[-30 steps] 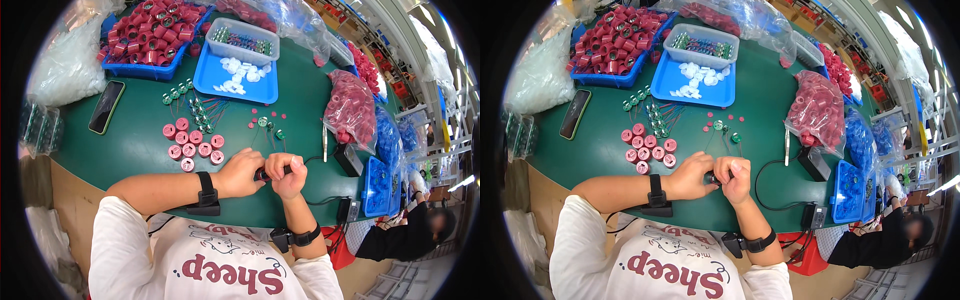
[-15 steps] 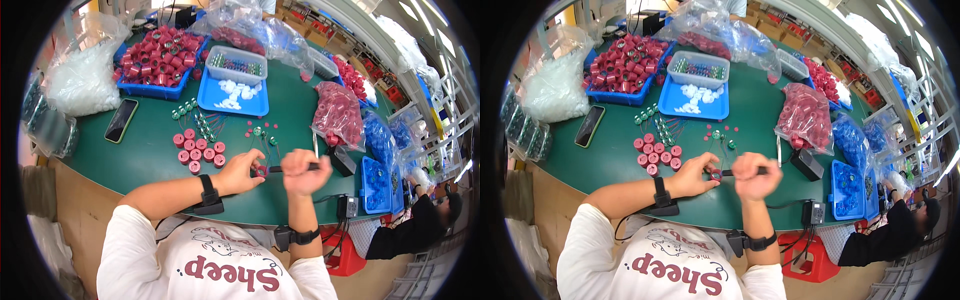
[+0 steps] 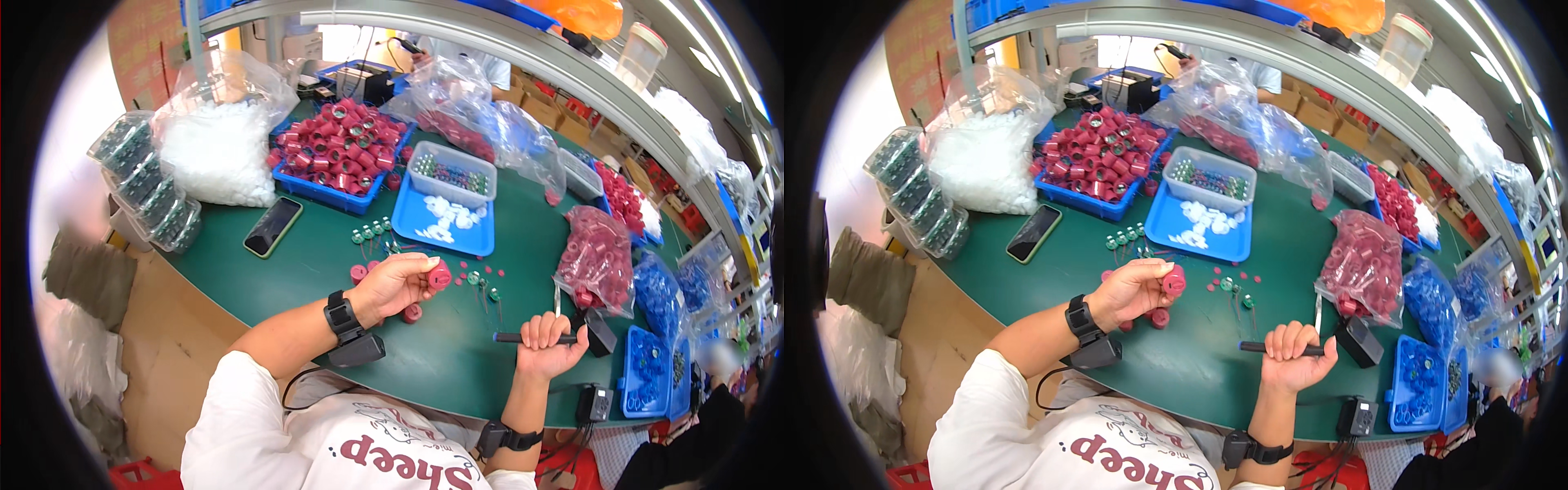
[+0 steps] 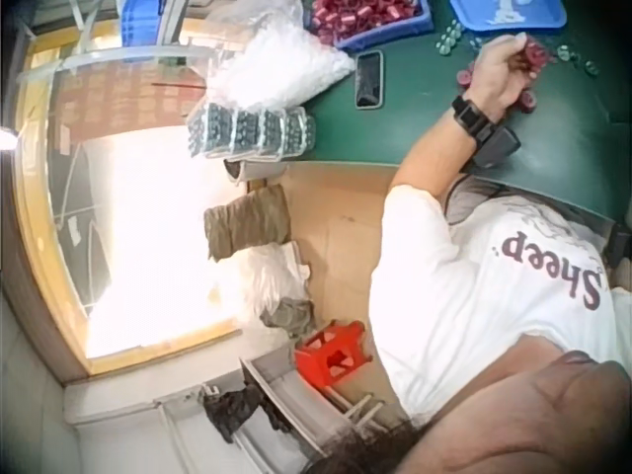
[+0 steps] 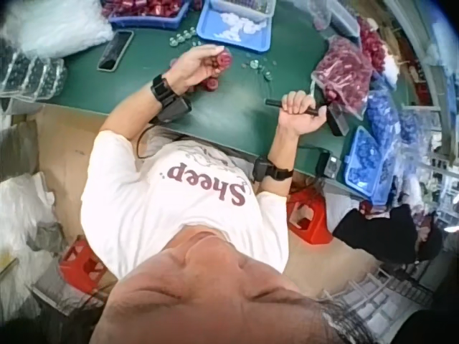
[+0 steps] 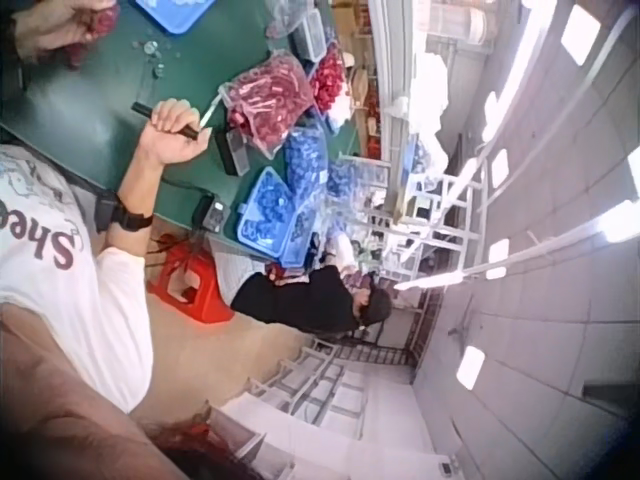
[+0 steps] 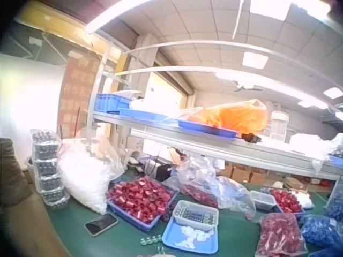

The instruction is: Assembling small plastic caps with internal electronic components and wires at an industrial workbench.

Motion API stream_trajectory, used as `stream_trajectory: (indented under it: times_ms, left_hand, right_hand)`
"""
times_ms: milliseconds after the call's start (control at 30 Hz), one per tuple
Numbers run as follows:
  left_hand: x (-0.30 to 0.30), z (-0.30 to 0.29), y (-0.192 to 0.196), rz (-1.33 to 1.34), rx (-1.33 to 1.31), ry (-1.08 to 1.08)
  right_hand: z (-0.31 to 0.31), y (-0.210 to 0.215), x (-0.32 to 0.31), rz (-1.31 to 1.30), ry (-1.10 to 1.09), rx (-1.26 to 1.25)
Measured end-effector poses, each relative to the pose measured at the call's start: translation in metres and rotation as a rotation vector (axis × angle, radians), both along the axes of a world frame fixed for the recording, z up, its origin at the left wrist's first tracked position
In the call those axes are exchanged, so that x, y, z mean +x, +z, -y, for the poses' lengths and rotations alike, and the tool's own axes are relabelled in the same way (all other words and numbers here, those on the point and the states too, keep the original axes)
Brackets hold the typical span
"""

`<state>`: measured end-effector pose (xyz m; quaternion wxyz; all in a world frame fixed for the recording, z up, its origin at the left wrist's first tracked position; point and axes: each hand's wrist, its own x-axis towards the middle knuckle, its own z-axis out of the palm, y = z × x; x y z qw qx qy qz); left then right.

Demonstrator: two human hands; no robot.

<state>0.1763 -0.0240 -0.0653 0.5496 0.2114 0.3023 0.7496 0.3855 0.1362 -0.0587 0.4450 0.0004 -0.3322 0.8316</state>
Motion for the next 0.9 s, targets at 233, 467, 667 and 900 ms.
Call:
stream_trajectory:
  times_ms: [233,467,667,900]
  left_hand:
    - [-0.122,0.009,0.061,-1.022,-0.241,0.705]
    - [-0.327,0.008,0.057,-1.769,-0.81,1.432]
    - [-0.355,0.004,0.043,-1.758,-1.022,1.245]
    - [-0.25,-0.012,0.066,-1.966,-0.52,1.154]
  right_hand:
    - [-0.015,-0.013,0.014,0.095,-0.063,0.091]
    - [-0.024,-0.017,-0.004,0.347,-0.14,0.227]
    - [-0.055,-0.027,-0.024,1.083,-0.345,0.761]
    - [-0.061,-0.033,-0.055,1.364,-0.261,1.213]
